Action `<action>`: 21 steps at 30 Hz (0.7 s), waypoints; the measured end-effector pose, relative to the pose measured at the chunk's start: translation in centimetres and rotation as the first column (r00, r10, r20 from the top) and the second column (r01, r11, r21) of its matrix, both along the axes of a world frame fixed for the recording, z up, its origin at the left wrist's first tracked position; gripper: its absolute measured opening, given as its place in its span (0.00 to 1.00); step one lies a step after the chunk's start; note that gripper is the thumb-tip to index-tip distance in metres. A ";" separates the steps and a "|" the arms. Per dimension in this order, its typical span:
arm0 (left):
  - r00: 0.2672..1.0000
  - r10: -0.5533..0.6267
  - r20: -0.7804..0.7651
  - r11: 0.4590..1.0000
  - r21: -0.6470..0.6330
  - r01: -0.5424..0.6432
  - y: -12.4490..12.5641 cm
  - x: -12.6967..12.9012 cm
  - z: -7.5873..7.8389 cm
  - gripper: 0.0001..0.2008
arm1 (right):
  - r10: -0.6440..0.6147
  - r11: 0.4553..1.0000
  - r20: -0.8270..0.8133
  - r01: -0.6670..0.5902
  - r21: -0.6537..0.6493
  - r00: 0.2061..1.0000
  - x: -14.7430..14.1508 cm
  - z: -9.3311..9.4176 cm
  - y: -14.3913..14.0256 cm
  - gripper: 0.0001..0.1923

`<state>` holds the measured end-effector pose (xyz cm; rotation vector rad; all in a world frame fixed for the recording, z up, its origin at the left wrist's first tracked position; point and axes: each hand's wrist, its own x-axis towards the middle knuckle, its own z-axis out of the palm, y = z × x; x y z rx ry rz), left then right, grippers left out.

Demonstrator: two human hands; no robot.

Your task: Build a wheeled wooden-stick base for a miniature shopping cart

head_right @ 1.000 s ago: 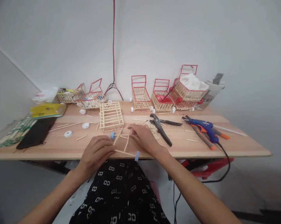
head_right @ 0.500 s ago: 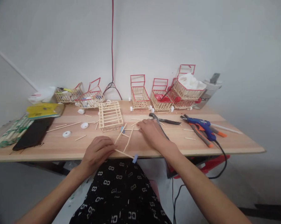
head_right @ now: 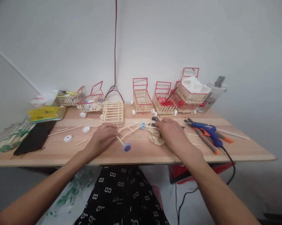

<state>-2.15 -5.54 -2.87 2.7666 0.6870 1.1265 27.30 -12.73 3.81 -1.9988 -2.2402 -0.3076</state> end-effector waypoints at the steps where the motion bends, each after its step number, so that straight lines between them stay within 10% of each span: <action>1: 1.000 0.015 -0.007 1.000 0.003 -0.015 0.5 0.1 0.1 0.06 | -0.019 1.000 -0.010 0.019 0.009 1.000 0.5 0.1 -0.1 0.13; 9: 0.991 0.103 -0.086 0.982 0.164 -0.088 -1.9 0.0 0.5 0.05 | -0.070 0.983 -0.157 0.095 0.159 0.985 3.7 -0.2 -0.2 0.11; 16: 0.976 0.126 -0.179 0.978 0.190 -0.091 -5.8 -1.3 -0.3 0.09 | 0.328 0.944 -0.438 -0.283 0.167 0.837 -1.5 -2.5 1.6 0.09; 21: 0.976 0.105 -0.192 0.984 0.159 -0.075 -6.0 -1.3 -0.2 0.08 | 0.356 0.934 -0.470 -0.327 0.145 0.808 -4.6 -4.4 3.4 0.08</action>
